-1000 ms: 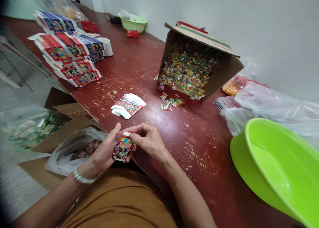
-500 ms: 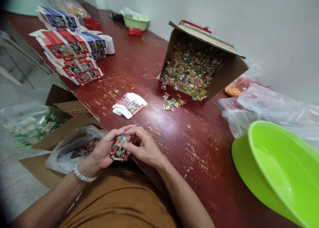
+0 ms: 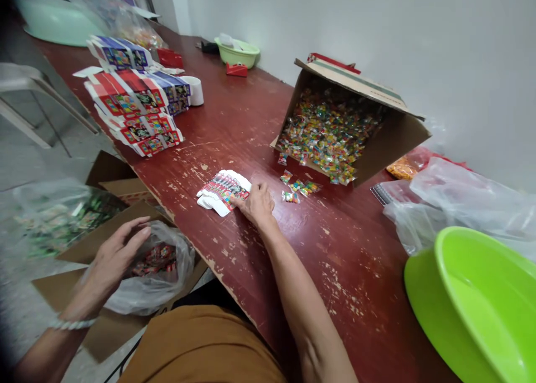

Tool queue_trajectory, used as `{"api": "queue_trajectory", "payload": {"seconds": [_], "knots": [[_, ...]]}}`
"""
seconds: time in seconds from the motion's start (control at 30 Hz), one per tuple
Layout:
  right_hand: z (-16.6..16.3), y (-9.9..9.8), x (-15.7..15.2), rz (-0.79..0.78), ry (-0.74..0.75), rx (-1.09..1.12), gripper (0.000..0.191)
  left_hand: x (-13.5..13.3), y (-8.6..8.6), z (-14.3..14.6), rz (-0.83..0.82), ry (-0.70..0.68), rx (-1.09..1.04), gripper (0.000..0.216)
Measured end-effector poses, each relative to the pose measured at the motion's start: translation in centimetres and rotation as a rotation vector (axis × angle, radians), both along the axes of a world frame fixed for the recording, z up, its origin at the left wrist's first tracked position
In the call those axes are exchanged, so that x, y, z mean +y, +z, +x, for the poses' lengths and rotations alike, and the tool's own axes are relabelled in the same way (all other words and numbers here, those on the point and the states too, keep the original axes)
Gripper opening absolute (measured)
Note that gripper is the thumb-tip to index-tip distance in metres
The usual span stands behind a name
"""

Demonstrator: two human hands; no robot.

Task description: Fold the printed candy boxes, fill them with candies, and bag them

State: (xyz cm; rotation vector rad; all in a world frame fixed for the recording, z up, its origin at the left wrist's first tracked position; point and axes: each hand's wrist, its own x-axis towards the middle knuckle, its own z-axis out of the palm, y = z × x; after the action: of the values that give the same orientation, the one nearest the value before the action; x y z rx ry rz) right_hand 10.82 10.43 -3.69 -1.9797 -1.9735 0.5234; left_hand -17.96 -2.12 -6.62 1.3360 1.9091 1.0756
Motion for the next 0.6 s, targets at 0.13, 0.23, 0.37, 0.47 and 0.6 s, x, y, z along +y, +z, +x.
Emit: {"api": "queue_trajectory", "payload": {"seconds": [0.13,0.23,0.37,0.47,0.6], "knots": [[-0.2,-0.5,0.0,0.054,-0.154,0.183,0.061,0.9,1.6,3.2,0.146,-0.075,0.05,0.037],[0.5,-0.7,-0.2,0.037,-0.239,0.65,0.051,1.5,2.6,5.0,0.271,-0.092,0.081,0.037],[2.0,0.6,-2.4,-0.06,-0.152,0.928,0.044,1.9,4.7,6.6,0.257,-0.157,-0.16,0.043],[2.6,2.3,-5.1,-0.139,0.015,1.089,0.041,1.6,6.1,8.0,-0.03,-0.416,-0.658,0.045],[2.3,3.8,-7.9,-0.23,0.208,1.244,0.03,0.6,5.8,10.6,-0.541,-0.866,-1.221,0.056]]}}
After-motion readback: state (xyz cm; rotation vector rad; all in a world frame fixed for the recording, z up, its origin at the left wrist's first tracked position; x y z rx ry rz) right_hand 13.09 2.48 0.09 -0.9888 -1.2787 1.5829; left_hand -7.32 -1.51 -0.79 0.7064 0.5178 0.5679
